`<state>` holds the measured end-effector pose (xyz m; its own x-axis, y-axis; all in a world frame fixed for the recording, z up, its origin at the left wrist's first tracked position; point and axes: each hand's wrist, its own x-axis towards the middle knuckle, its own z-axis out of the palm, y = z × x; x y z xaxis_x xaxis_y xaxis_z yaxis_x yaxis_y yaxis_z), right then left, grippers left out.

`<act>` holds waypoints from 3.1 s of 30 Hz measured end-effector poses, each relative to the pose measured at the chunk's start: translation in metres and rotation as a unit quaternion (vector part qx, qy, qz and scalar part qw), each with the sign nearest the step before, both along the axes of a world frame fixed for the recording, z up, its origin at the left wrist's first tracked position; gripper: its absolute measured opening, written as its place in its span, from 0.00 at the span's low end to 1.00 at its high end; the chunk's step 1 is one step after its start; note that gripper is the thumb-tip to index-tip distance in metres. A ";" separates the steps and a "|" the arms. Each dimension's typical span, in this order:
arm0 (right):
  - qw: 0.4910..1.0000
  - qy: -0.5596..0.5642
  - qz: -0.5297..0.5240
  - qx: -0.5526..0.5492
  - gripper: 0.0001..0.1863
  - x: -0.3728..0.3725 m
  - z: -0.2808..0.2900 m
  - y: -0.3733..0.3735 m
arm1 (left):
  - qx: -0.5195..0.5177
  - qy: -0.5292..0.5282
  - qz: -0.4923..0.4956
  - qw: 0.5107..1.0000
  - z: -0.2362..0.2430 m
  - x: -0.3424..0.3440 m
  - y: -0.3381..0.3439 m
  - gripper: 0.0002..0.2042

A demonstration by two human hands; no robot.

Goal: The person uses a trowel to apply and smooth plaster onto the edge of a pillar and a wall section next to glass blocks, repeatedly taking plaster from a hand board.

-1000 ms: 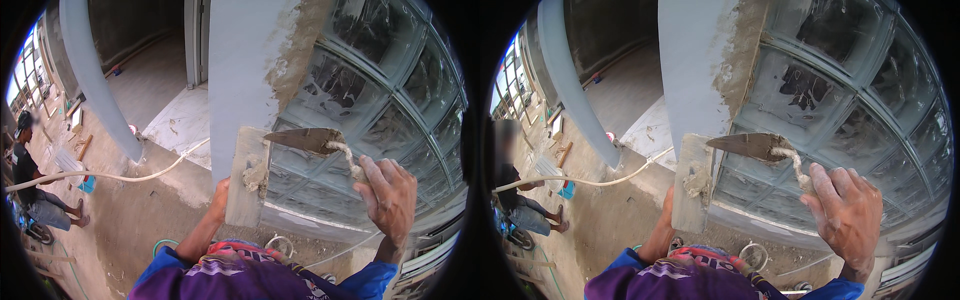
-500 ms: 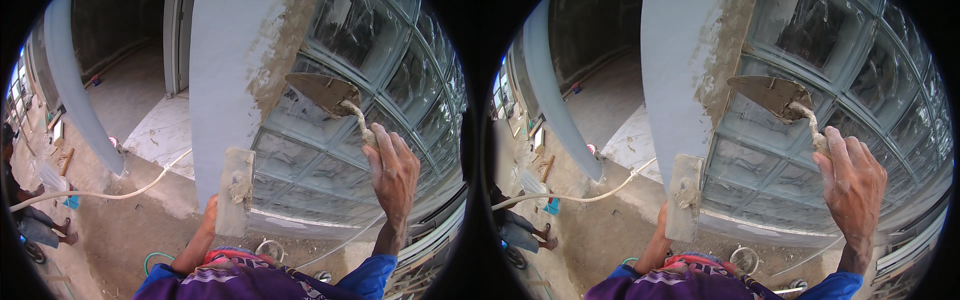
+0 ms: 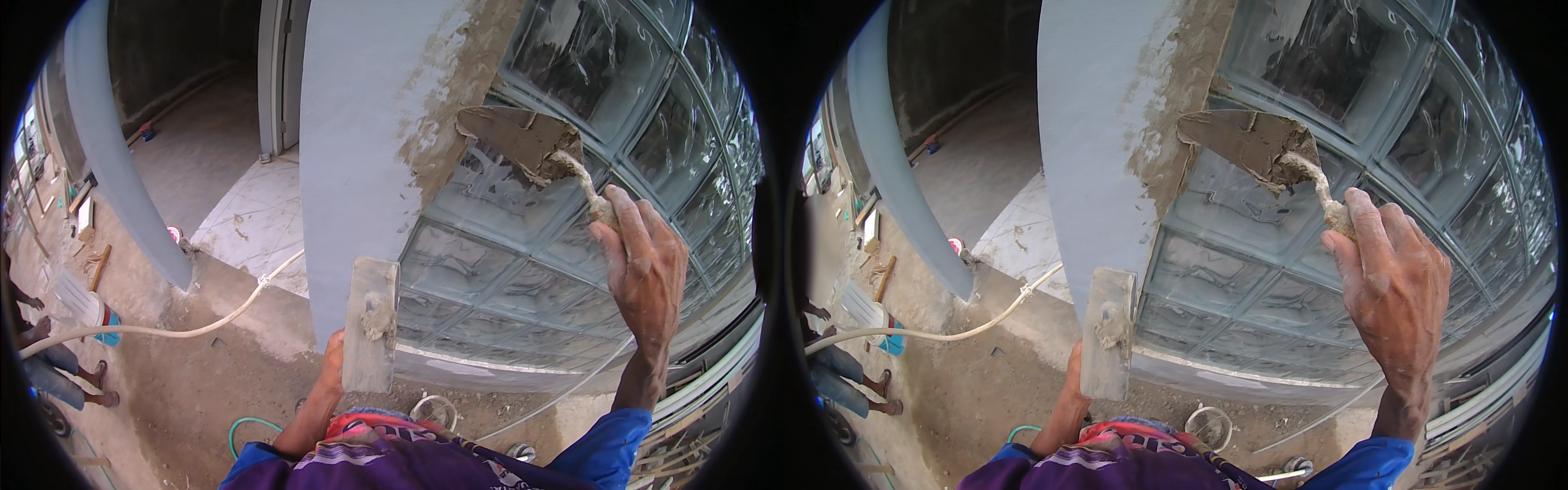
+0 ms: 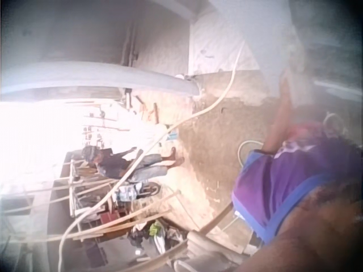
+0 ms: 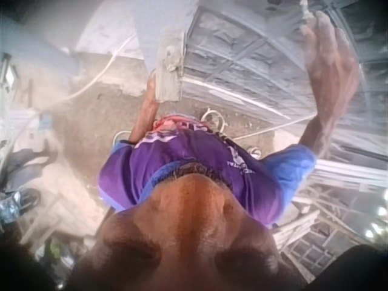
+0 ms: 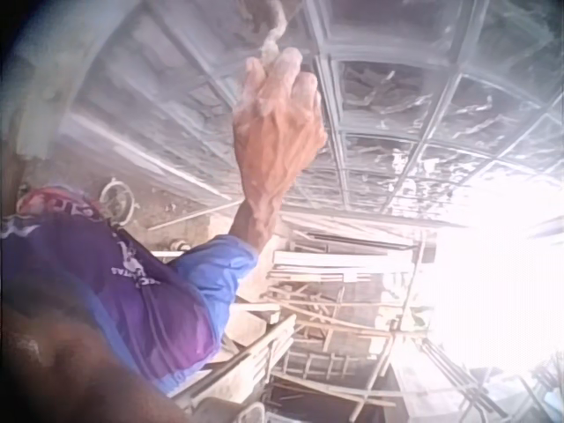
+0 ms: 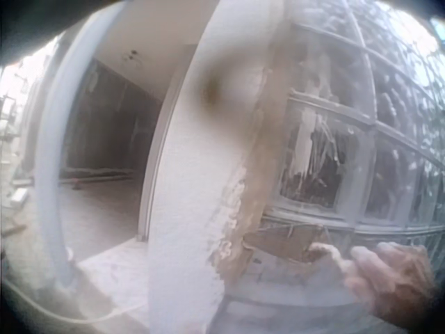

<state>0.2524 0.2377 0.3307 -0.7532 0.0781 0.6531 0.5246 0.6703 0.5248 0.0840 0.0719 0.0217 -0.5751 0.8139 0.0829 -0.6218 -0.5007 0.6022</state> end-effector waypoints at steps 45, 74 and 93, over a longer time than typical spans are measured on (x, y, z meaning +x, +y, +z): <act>0.990 0.084 0.107 -0.044 0.17 -0.011 0.023 0.034 | -0.002 -0.055 0.026 0.998 -0.019 0.003 0.003 0.15; 0.479 0.228 0.320 -0.785 0.24 -0.041 -0.143 0.006 | -0.034 -0.043 0.084 0.995 -0.028 -0.016 -0.045 0.09; 0.654 0.239 0.213 -0.686 0.13 -0.002 -0.172 -0.005 | -0.061 -0.038 0.060 0.996 -0.040 -0.030 -0.056 0.12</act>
